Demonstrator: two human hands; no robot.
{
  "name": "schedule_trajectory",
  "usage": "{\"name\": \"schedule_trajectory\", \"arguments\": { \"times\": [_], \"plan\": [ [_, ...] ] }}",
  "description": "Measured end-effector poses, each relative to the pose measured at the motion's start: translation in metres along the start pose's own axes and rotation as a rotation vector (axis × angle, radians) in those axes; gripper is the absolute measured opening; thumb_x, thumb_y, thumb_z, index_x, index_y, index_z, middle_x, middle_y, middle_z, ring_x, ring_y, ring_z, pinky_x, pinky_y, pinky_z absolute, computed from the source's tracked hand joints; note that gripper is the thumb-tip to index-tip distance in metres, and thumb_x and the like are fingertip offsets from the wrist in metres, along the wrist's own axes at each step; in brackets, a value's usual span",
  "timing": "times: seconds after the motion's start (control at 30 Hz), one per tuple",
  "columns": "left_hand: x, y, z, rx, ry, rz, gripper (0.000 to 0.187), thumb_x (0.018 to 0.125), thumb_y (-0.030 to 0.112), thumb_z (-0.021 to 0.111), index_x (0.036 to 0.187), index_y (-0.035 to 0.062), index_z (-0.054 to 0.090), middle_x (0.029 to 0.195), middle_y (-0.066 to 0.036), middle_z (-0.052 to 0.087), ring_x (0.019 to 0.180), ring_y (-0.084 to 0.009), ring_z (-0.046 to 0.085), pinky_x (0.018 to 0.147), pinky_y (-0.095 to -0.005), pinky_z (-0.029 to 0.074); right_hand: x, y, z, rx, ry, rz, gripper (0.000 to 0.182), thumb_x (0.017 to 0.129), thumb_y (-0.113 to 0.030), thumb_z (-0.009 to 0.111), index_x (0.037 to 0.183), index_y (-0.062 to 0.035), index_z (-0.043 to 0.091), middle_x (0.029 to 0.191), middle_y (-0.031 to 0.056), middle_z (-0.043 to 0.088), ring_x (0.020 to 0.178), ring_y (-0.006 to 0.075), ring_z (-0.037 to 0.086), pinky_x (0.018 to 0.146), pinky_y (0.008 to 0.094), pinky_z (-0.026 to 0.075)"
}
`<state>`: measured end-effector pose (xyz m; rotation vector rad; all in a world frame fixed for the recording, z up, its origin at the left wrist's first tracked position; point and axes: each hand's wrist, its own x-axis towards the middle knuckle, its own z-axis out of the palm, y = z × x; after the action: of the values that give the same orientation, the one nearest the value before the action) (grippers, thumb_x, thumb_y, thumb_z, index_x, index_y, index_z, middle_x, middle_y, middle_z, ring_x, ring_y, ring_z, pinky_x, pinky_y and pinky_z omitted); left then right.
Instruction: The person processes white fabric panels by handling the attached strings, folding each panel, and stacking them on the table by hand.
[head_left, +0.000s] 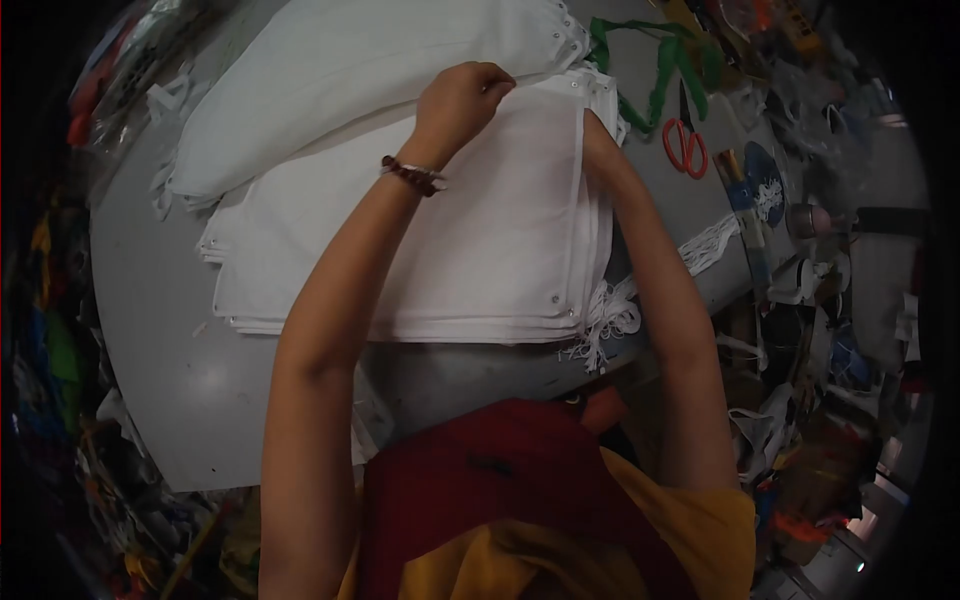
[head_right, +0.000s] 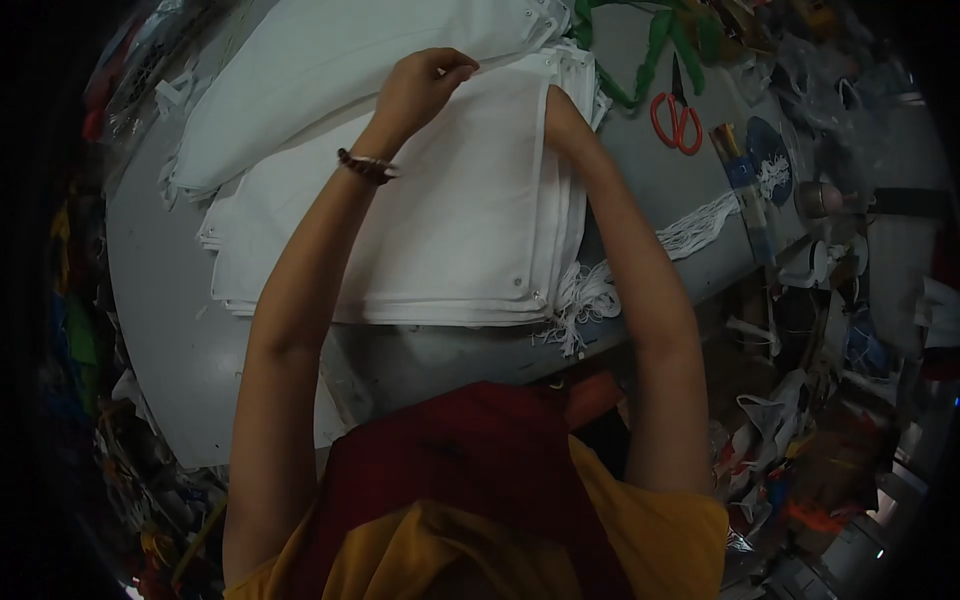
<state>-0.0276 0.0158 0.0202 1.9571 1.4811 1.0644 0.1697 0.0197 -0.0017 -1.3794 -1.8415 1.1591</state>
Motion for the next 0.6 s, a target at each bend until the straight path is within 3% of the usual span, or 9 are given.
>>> {"name": "schedule_trajectory", "arguments": {
  "times": [0.03,0.1,0.23,0.43,0.5,0.53,0.6],
  "plan": [
    [0.007,-0.002,0.014,0.014,-0.010,-0.060,0.017,0.080,0.022,0.061,0.088,0.0080,0.068,0.085,-0.009,0.067,0.074,-0.0239,0.062,0.064,-0.0346,0.048,0.005,0.007,0.003,0.002,0.004,-0.002,0.027,0.082,-0.015,0.054,0.102,0.0014,0.062,0.094,0.0098,0.066,0.084,0.0162,0.061,0.073,0.0290,0.049],
    [0.012,-0.008,0.030,0.027,-0.021,-0.119,0.018,0.078,0.022,0.062,0.086,0.0079,0.068,0.084,-0.009,0.067,0.075,-0.0248,0.062,0.065,-0.0356,0.048,0.015,0.016,0.009,0.147,0.203,0.105,0.025,0.084,-0.014,0.049,0.097,0.0026,0.062,0.090,0.0101,0.065,0.084,0.0163,0.061,0.071,0.0296,0.049],
    [-0.008,-0.011,0.047,0.043,0.052,-0.142,0.016,0.075,0.022,0.065,0.084,0.0095,0.068,0.084,-0.006,0.065,0.075,-0.0230,0.062,0.064,-0.0335,0.048,0.021,0.028,0.014,0.264,0.186,-0.020,0.030,0.088,-0.018,0.044,0.104,0.0000,0.061,0.097,0.0061,0.062,0.086,0.0129,0.058,0.070,0.0268,0.048],
    [-0.023,-0.005,0.058,0.044,0.205,-0.169,0.016,0.073,0.022,0.068,0.083,0.0093,0.068,0.080,-0.004,0.062,0.071,-0.0211,0.062,0.061,-0.0316,0.047,0.029,0.022,0.017,0.031,0.045,0.020,0.022,0.085,-0.010,0.048,0.098,0.0014,0.063,0.091,0.0048,0.063,0.078,0.0111,0.058,0.064,0.0253,0.048],
    [-0.024,-0.006,0.057,0.048,0.212,-0.177,0.017,0.073,0.022,0.068,0.083,0.0088,0.068,0.079,-0.004,0.061,0.071,-0.0208,0.062,0.061,-0.0312,0.047,0.024,0.014,0.018,0.301,-0.006,0.228,0.023,0.086,-0.015,0.050,0.098,0.0005,0.063,0.092,0.0047,0.063,0.079,0.0107,0.059,0.064,0.0251,0.049],
    [-0.024,-0.007,0.057,0.047,0.225,-0.172,0.017,0.072,0.022,0.069,0.083,0.0086,0.068,0.079,-0.004,0.061,0.070,-0.0206,0.061,0.061,-0.0309,0.047,0.023,0.014,0.016,0.301,-0.008,0.228,0.023,0.086,-0.015,0.050,0.098,0.0005,0.063,0.092,0.0047,0.063,0.079,0.0107,0.059,0.064,0.0251,0.049],
    [-0.025,-0.009,0.058,0.045,0.240,-0.171,0.018,0.071,0.022,0.070,0.082,0.0084,0.068,0.079,-0.004,0.061,0.070,-0.0203,0.061,0.060,-0.0306,0.047,0.020,0.007,0.011,0.551,-0.068,0.348,0.031,0.088,-0.027,0.051,0.102,-0.0017,0.062,0.094,0.0053,0.063,0.082,0.0115,0.060,0.068,0.0268,0.049]
  ]
}}
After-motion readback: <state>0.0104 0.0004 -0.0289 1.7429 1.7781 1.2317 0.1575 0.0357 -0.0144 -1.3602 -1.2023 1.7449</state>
